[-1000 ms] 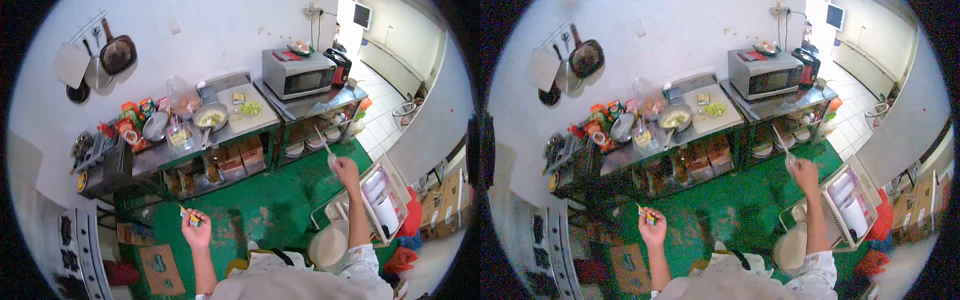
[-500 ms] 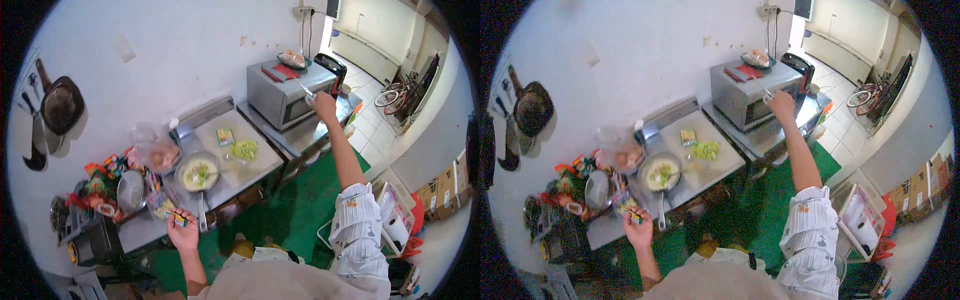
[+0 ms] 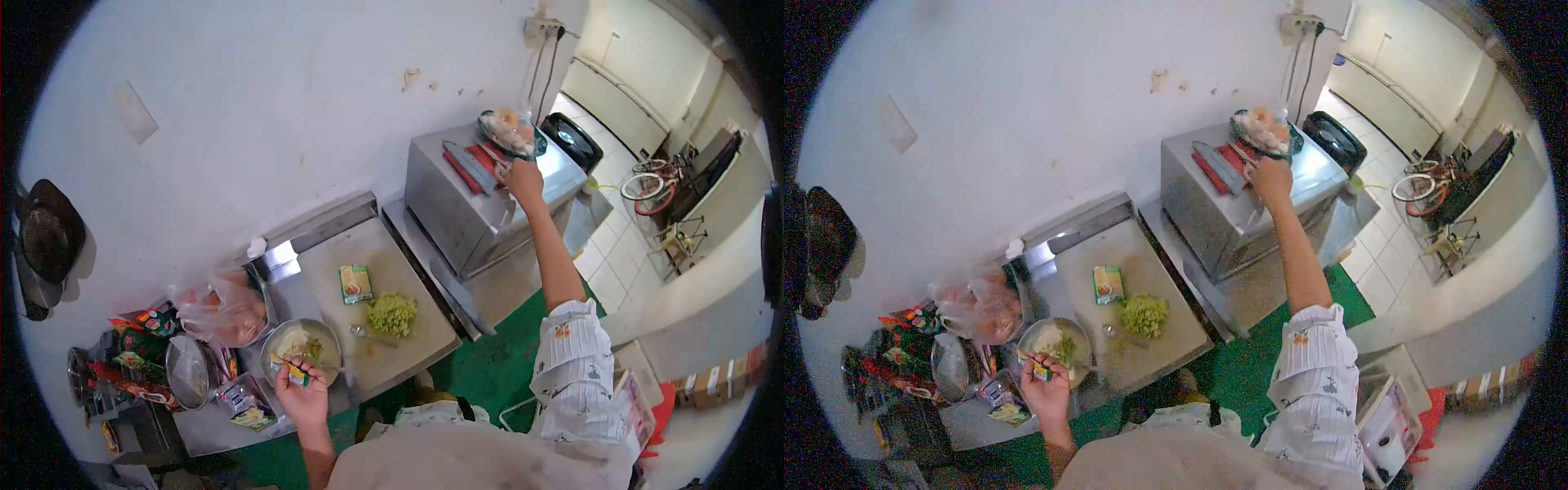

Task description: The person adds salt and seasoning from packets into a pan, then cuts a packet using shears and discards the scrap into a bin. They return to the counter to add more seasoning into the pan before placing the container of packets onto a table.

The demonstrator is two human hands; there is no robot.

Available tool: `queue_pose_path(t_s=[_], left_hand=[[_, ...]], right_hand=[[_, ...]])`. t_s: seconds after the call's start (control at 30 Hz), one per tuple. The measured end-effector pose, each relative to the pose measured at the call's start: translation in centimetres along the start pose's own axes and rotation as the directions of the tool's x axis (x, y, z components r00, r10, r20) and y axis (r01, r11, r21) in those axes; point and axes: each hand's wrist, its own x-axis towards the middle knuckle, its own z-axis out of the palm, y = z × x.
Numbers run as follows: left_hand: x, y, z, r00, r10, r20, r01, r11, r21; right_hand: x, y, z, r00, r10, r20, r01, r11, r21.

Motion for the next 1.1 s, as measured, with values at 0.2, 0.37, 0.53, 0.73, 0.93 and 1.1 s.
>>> queue_pose_path(t_s=[0.2,0.37,0.53,0.73,0.93,1.1], left_hand=[[3.7,-4.7,0.6,1.0,0.0,0.001,0.0,0.999,-0.042],[5.9,-8.5,2.4,0.999,0.014,-0.044,-0.011,0.997,0.076],[8.5,-13.0,4.3,0.999,-0.004,-0.046,0.02,0.938,0.347],[6.2,-12.0,6.1,0.994,-0.01,0.11,-0.037,0.909,0.415],[3.0,-7.7,5.2,0.981,0.144,0.129,-0.187,0.876,0.444],[1.2,-3.9,3.2,0.963,0.222,0.153,-0.269,0.847,0.459]], right_hand=[[-0.2,0.4,0.8,0.997,-0.076,-0.033,0.078,0.996,0.053],[-5.7,-3.1,-4.8,0.967,-0.009,-0.254,0.131,0.875,0.465],[-16.3,-13.8,-7.4,0.836,-0.546,0.063,0.234,0.458,0.857],[-20.5,-20.3,-7.5,0.799,-0.547,0.249,-0.085,0.308,0.948],[-23.2,-23.7,-7.0,0.819,-0.532,0.213,-0.218,0.054,0.975],[-26.1,-26.7,-7.6,0.772,-0.585,0.247,-0.317,-0.019,0.948]])
